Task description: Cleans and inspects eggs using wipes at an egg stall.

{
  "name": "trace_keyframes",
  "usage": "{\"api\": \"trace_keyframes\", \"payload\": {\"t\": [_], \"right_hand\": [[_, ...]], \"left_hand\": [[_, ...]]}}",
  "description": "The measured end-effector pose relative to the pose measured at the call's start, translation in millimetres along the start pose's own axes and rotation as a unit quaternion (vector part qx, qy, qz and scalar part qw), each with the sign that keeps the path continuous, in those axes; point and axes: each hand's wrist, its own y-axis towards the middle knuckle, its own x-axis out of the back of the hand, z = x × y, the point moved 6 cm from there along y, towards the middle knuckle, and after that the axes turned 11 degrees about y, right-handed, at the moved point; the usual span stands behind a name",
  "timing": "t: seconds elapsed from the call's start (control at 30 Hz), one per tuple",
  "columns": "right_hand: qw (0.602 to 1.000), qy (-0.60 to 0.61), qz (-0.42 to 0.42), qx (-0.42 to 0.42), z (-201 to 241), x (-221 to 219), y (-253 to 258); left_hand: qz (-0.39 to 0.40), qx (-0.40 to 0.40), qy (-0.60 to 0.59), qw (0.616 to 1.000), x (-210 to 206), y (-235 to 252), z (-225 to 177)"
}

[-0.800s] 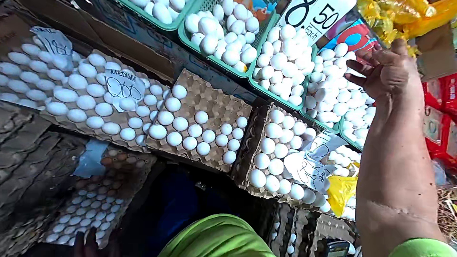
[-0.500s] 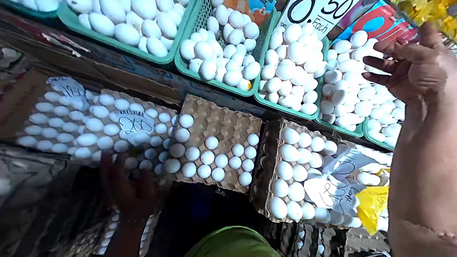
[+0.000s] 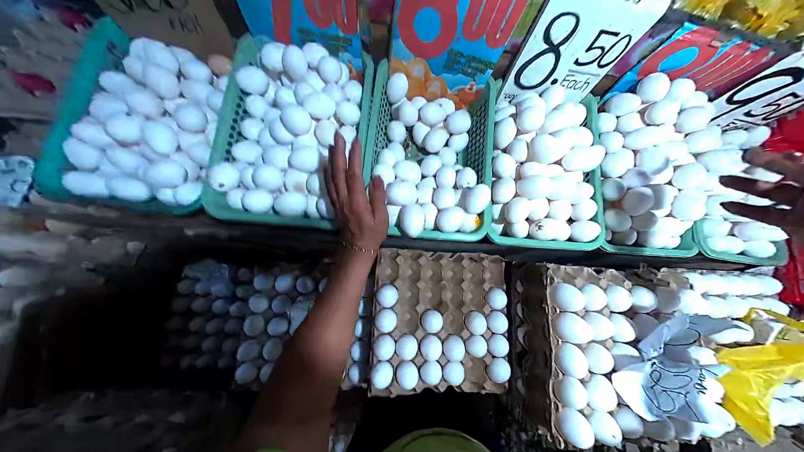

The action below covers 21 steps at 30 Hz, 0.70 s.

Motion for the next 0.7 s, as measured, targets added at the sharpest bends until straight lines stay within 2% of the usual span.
{"api": "trace_keyframes", "payload": {"t": [0.03,0.1,0.13,0.27,0.4,0.7], "right_hand": [[1.0,0.004,-0.007,-0.004,0.4,-1.3,-7.8],[0.993,0.003,-0.116,-0.018,21.0,-19.8,-26.6],[0.989,-0.001,-0.145,-0.02,28.6,-25.5,-25.8],[0.992,0.017,-0.127,-0.01,51.1,-32.5,8.2],[0.993,0.035,-0.109,0.012,81.6,-45.5,36.0],[0.992,0.039,-0.112,0.037,131.2,-66.4,59.3]], "left_hand": [[0.022,-0.002,-0.013,1.0,-5.0,-1.8,0.8],[0.062,-0.002,-0.033,0.997,-21.3,-6.9,-0.9],[0.064,0.0,-0.04,0.997,-28.1,-9.9,-0.9],[0.022,0.002,-0.038,0.999,-35.7,-9.4,0.6],[0.027,0.003,-0.02,0.999,-36.3,-10.0,-3.0],[0.038,-0.006,-0.013,0.999,-37.0,-9.0,-7.2]]}}
